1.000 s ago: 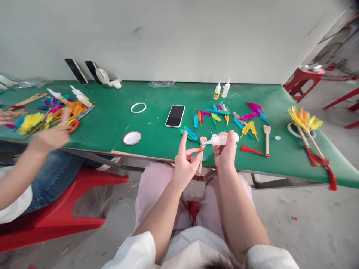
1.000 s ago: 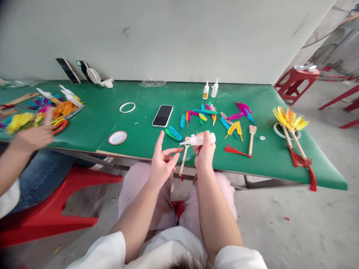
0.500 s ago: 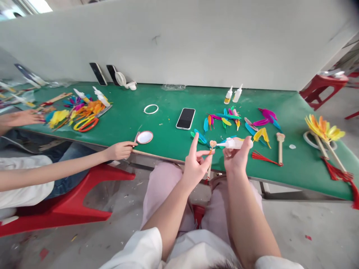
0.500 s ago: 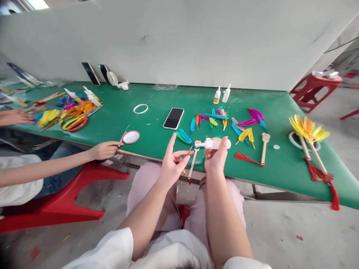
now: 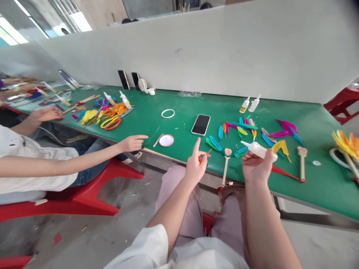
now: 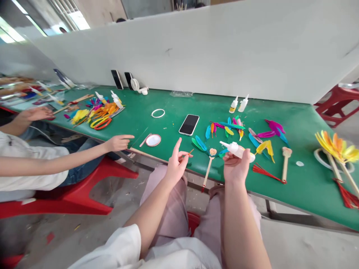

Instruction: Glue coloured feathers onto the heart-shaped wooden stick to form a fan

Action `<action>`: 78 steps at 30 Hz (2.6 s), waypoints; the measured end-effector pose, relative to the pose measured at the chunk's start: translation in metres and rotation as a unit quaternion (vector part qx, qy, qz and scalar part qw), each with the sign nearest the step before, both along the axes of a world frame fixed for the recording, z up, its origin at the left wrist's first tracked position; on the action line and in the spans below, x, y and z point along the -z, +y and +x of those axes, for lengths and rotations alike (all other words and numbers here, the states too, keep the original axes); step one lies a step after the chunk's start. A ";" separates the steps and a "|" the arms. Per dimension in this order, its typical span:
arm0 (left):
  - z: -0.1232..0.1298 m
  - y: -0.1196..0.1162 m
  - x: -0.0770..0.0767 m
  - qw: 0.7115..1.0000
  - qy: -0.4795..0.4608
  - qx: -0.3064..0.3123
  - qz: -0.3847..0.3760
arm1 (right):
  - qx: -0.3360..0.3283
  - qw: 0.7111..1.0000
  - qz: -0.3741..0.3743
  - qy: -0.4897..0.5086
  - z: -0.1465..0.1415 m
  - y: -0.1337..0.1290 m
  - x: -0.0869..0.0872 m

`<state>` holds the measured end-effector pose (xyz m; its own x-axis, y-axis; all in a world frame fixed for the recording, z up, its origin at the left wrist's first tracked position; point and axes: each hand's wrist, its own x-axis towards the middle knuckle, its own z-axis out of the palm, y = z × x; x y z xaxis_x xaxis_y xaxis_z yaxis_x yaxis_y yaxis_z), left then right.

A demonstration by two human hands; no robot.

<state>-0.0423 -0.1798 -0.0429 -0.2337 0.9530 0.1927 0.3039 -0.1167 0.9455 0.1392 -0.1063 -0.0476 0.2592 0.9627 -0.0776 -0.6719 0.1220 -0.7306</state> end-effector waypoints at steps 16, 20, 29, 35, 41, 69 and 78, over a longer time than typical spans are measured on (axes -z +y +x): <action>-0.065 0.045 0.010 0.992 0.082 0.052 -0.076 | -0.002 0.975 0.025 -0.222 0.052 0.029 0.002; -0.066 0.056 0.003 0.981 0.097 0.131 -0.111 | 0.012 0.940 0.023 -0.341 0.051 0.055 -0.010; -0.071 0.087 -0.015 0.921 0.205 0.257 -0.211 | -0.162 0.793 0.038 -0.586 0.009 0.102 0.004; -0.069 0.099 -0.022 0.880 0.294 0.278 -0.249 | -0.137 0.722 0.034 -0.678 0.018 0.103 0.016; -0.066 0.106 -0.035 0.848 0.341 0.307 -0.266 | -0.143 0.742 0.059 -0.653 0.028 0.091 0.011; -0.030 0.093 -0.020 0.985 0.003 0.167 -0.047 | -0.267 0.744 0.059 -0.610 -0.038 0.044 -0.024; -0.004 0.093 -0.004 0.991 -0.090 0.088 -0.047 | -0.287 0.761 0.045 -0.580 -0.030 0.040 -0.016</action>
<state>-0.0464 -0.0873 -0.0387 -0.0837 0.9940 0.0707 0.1122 -0.0611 0.9918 0.1093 -0.0660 -0.0317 -0.3625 0.9309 -0.0447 0.4583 0.1363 -0.8783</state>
